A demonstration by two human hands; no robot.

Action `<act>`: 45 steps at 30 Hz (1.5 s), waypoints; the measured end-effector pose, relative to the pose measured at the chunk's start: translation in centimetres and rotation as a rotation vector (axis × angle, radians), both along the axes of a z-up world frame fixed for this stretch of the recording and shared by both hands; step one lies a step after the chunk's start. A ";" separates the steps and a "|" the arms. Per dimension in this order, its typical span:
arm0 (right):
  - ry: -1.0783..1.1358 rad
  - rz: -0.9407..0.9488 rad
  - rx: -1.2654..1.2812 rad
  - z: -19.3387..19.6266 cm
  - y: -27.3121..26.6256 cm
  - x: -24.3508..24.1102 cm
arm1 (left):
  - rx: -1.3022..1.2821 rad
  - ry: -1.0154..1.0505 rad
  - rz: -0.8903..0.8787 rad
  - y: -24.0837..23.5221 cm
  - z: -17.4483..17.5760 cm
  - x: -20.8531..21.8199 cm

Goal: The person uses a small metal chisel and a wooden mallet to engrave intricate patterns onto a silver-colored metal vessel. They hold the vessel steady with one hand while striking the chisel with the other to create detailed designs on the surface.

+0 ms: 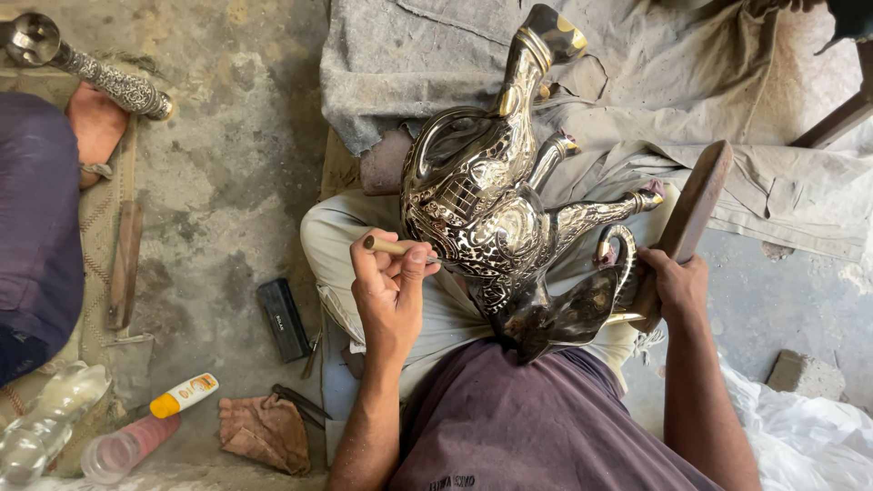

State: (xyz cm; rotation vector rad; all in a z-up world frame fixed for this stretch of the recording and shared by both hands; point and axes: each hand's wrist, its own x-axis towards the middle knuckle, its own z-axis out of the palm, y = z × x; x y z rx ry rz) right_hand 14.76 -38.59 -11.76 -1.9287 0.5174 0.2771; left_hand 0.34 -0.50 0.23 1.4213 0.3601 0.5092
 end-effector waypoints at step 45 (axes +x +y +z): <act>-1.282 1.180 -1.313 27.9 14.2 0.9 | 0.816 -0.093 0.102 -3.2 -6.2 1.3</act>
